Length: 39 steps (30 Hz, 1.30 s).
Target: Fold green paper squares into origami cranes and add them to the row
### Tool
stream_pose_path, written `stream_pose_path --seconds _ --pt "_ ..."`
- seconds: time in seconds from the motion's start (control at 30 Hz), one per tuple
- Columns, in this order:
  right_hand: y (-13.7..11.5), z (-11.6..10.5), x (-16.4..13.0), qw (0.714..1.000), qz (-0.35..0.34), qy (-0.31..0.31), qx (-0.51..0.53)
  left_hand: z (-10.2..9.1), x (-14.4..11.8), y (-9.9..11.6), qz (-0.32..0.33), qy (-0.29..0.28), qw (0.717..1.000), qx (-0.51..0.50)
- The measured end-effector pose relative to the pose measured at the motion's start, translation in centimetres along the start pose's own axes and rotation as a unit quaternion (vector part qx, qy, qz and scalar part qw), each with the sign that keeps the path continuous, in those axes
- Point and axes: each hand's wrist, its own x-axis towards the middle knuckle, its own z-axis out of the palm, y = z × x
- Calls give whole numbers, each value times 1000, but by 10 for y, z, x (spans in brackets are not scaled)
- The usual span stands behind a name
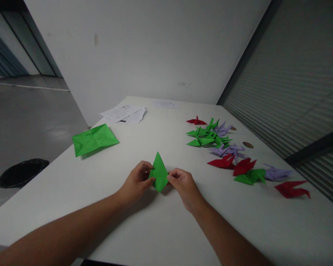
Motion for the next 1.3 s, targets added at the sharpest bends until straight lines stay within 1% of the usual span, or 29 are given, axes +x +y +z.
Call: stream_pose_path --seconds 0.1,0.2,0.37,0.57,0.63,0.77,0.87,1.0,1.07,1.2,1.3 --pt "-2 1 0 1000 -5 6 3 1 0 2 -12 12 1000 -15" --pt "-4 1 -1 1000 -23 5 12 1 0 2 -20 17 1000 -6" --pt "-6 1 -2 999 -28 -29 27 -1 1 2 6 9 1000 19" --pt "-7 1 -2 997 -44 -37 42 -4 0 3 -8 -12 1000 22" --pt "-8 0 -2 997 -59 -44 22 -5 0 2 -13 -13 999 28" --pt "-9 -3 -2 992 -110 -42 -43 -4 0 4 -12 -15 999 28" --pt "-8 -5 -1 991 -107 -41 -68 -2 0 8 -14 -1 1000 10" --pt "-8 -5 -1 990 -109 -38 -81 0 -2 11 -48 18 998 -42" --pt "-8 -5 -2 989 -114 -39 -83 0 -2 11 -55 16 997 -46" --pt "-9 -5 -3 989 -116 -45 -82 0 0 6 -48 5 998 -29" --pt "-9 -6 -4 987 -120 -57 -87 0 2 4 -34 9 999 -30"
